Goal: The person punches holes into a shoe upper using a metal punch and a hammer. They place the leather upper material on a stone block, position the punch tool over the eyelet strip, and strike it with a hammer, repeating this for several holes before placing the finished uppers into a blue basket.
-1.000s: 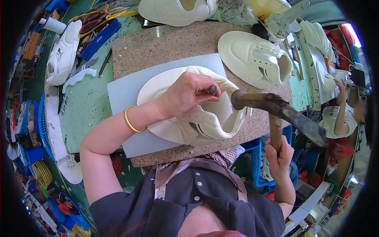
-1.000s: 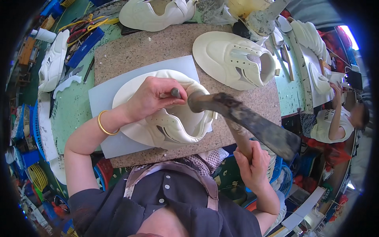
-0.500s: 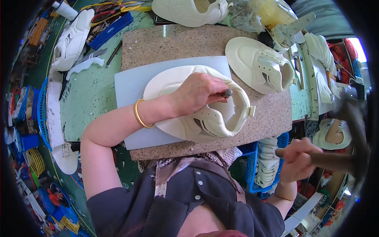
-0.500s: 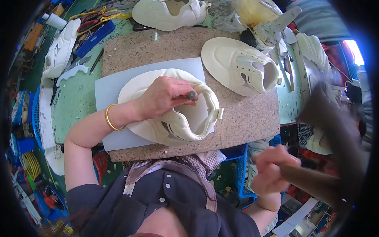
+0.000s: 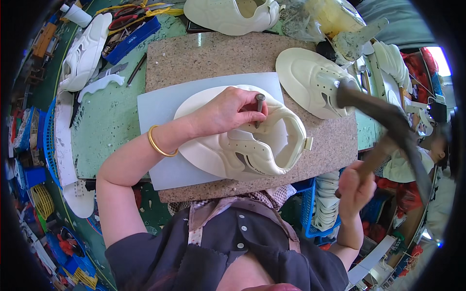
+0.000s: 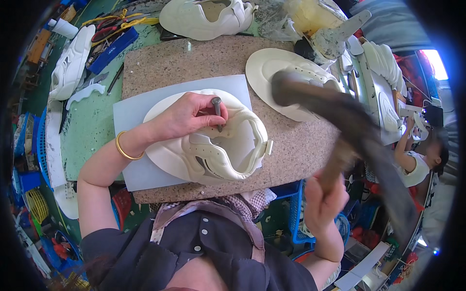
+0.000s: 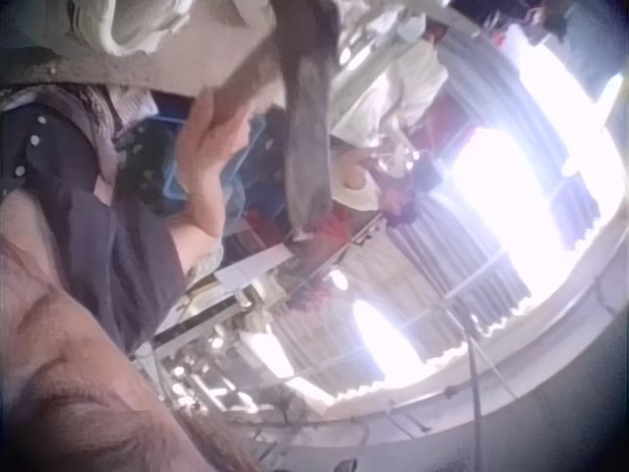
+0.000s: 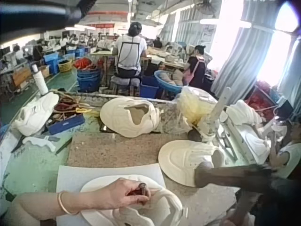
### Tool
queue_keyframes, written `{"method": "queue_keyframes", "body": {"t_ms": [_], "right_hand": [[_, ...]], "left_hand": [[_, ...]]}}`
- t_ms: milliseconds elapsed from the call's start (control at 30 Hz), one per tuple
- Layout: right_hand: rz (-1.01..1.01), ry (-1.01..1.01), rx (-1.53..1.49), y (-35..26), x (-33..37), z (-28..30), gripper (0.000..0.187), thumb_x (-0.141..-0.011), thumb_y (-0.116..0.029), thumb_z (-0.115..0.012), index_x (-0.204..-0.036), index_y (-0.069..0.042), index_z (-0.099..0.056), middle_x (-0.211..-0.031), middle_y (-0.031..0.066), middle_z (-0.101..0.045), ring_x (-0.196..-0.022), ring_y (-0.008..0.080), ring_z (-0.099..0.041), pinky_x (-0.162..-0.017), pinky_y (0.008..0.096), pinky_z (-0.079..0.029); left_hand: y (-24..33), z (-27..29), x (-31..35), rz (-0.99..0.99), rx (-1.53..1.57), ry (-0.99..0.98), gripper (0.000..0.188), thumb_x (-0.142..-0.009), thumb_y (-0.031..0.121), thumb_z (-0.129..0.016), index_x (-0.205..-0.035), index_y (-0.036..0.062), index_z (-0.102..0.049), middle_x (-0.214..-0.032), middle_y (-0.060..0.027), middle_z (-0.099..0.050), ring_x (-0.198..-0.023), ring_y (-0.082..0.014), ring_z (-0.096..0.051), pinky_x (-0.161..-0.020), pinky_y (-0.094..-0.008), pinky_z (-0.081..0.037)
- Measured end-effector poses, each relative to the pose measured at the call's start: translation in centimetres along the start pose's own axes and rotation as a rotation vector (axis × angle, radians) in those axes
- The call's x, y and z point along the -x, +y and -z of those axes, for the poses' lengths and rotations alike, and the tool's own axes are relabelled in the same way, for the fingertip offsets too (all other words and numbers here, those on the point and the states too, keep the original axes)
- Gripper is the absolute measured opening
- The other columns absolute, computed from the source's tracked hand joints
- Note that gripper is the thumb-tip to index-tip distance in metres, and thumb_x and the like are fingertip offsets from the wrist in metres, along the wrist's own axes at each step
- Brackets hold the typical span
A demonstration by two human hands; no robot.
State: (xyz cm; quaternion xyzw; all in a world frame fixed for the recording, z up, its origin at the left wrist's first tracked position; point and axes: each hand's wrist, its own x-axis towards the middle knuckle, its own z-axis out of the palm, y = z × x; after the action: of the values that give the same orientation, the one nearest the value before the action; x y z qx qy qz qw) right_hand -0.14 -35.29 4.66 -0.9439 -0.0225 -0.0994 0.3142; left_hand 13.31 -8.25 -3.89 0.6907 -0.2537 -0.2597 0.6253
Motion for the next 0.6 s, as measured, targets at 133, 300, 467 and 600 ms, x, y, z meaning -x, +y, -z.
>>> {"method": "queue_keyframes", "body": {"t_ms": [133,300,467,600], "right_hand": [[0.190,0.256,-0.484,-2.4,-1.0,0.3,0.019,-0.089,-0.012,-0.036,-0.073,-0.003,-0.041,-0.051,0.0001,-0.035,-0.043,0.0048,-0.029,-0.038,0.0212,-0.023],[0.237,-0.296,0.235,-1.0,-0.6,-0.9,0.014,-0.081,-0.010,-0.058,-0.082,0.000,-0.049,-0.056,0.0101,-0.046,-0.048,0.0237,-0.046,-0.043,0.0323,-0.035],[-0.065,-0.263,0.019,1.2,0.3,-0.9,0.016,-0.082,-0.011,-0.061,-0.084,0.000,-0.051,-0.054,0.0096,-0.048,-0.045,0.0279,-0.049,-0.045,0.0322,-0.039],[-0.030,-0.017,-0.231,-0.2,-0.8,-0.8,0.010,-0.087,-0.009,-0.052,-0.082,-0.004,-0.045,-0.058,0.0013,-0.046,-0.047,0.0110,-0.044,-0.042,0.0264,-0.033]], "left_hand": [[0.2,-0.3,0.4,-0.213,-0.293,0.013,0.014,-0.080,0.008,-0.063,-0.091,0.0004,-0.057,-0.080,-0.0059,-0.062,-0.071,-0.0126,-0.060,-0.066,-0.0260,-0.049],[0.9,-1.3,1.3,-0.308,-0.769,0.082,0.014,-0.082,0.010,-0.061,-0.092,0.0005,-0.055,-0.078,-0.0062,-0.061,-0.071,-0.0145,-0.061,-0.065,-0.0270,-0.050],[-0.5,1.2,1.0,0.078,0.214,0.019,0.010,-0.089,0.009,-0.054,-0.088,-0.0010,-0.056,-0.082,-0.0044,-0.060,-0.077,-0.0105,-0.059,-0.068,-0.0251,-0.050],[0.0,1.1,1.2,-0.023,-0.093,0.014,0.009,-0.085,0.007,-0.058,-0.087,-0.0009,-0.056,-0.081,-0.0044,-0.060,-0.075,-0.0095,-0.059,-0.068,-0.0243,-0.050]]}}
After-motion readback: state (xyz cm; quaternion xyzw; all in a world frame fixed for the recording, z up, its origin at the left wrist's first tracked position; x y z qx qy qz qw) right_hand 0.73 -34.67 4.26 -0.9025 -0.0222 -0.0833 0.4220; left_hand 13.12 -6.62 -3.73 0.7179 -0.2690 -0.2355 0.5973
